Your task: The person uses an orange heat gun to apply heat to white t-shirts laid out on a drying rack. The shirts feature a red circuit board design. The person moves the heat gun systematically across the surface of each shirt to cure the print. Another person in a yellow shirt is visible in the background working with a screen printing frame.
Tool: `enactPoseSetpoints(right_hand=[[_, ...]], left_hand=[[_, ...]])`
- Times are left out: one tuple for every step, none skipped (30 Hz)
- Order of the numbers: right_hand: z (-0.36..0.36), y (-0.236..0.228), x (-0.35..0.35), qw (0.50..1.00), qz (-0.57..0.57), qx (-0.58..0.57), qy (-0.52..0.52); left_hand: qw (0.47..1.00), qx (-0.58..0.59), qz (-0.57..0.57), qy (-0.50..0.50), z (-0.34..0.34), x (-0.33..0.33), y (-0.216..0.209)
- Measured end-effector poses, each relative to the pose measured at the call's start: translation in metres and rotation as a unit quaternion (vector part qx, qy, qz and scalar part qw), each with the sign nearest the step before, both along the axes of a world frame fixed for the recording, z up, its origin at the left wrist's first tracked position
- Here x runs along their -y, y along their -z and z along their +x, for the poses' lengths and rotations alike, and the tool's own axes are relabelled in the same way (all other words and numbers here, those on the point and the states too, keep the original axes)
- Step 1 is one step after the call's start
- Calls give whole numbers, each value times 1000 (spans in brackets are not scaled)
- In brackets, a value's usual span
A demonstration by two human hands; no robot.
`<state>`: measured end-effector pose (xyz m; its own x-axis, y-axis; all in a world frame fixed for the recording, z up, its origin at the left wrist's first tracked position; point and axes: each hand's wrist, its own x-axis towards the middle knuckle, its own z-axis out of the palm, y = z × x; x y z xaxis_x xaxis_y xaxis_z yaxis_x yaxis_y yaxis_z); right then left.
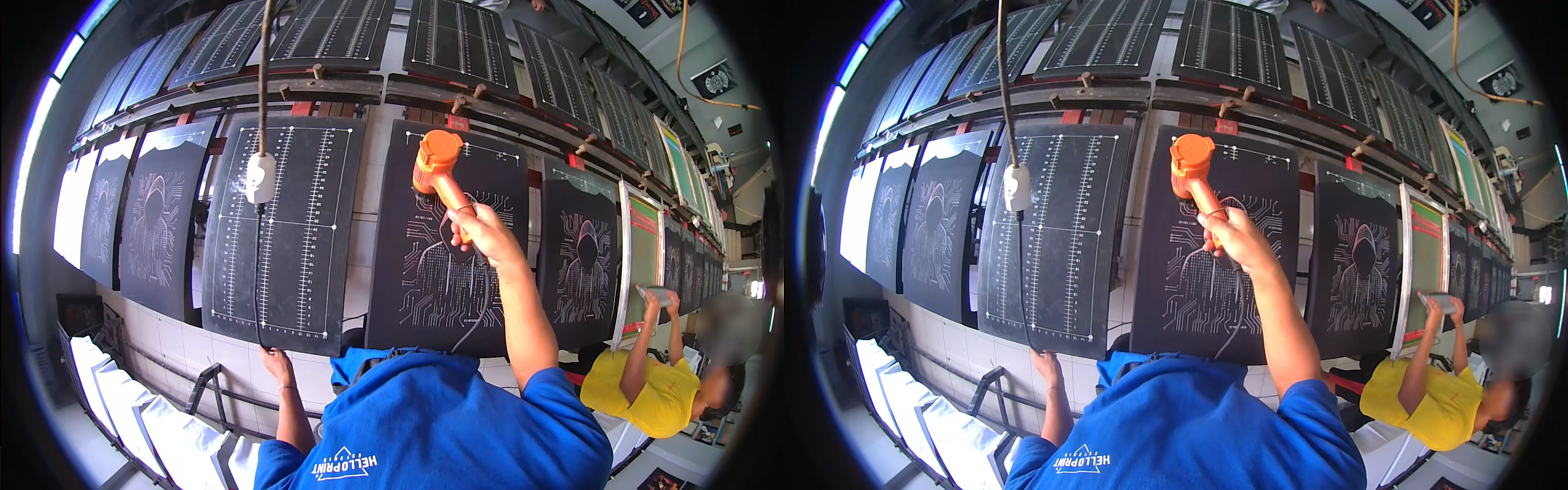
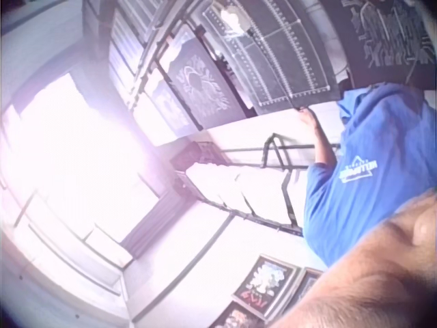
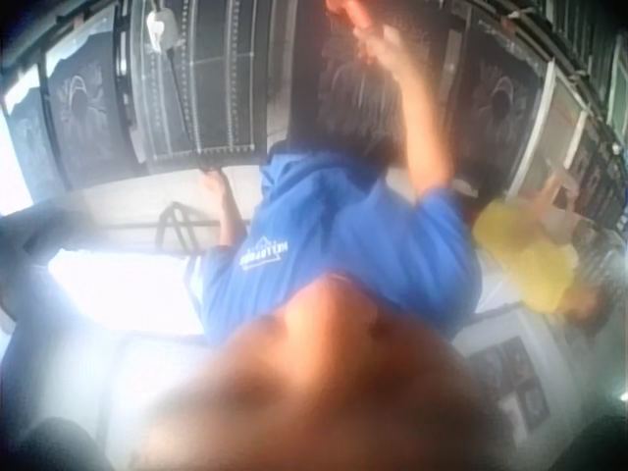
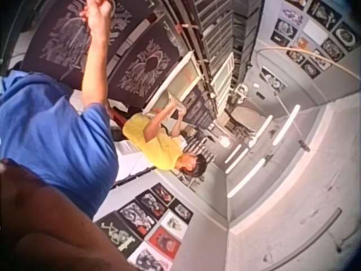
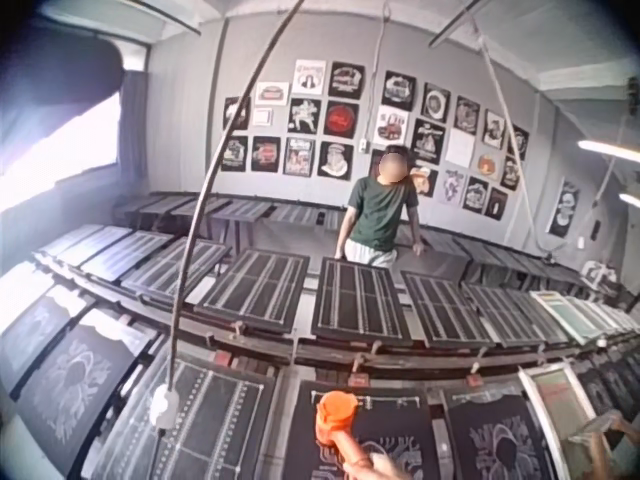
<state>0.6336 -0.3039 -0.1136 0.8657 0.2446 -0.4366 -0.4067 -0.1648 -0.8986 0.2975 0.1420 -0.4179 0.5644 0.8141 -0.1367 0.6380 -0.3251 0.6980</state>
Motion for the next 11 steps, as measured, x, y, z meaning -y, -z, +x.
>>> enactPoseSetpoints(right_hand=[[0,-5,3,1000,-5,-26,-2],[-2,-4,7,1000,-2,-28,-8],[-7,-4,6,1000,-6,-22,-9],[-12,-4,5,1000,-9,-16,-8],[-14,-5,7,1000,-14,-24,-10],[-15,-7,10,999,-19,-33,-11],[-16,-10,13,999,-24,-42,-11],[-17,-16,13,999,-26,-46,-3],[-16,-12,16,999,-29,-35,-6],[-13,-6,18,999,-31,-24,-9],[-10,-2,17,999,-36,-13,4]], left_hand=[[1000,-6,-12,-8,-1,-2,4],[999,-13,-24,-16,-4,-3,8],[999,-17,-20,-19,-7,-4,11],[999,-19,-15,-21,-7,-4,10],[999,-22,-10,-22,-6,-3,10],[999,-19,-19,-24,-6,-2,10],[999,-15,-28,-26,-5,-1,8],[999,-11,-37,-27,-3,0,5],[999,-11,-41,-30,-3,0,5],[998,-12,-44,-33,-5,-2,8],[998,-12,-48,-36,-6,-5,11]])
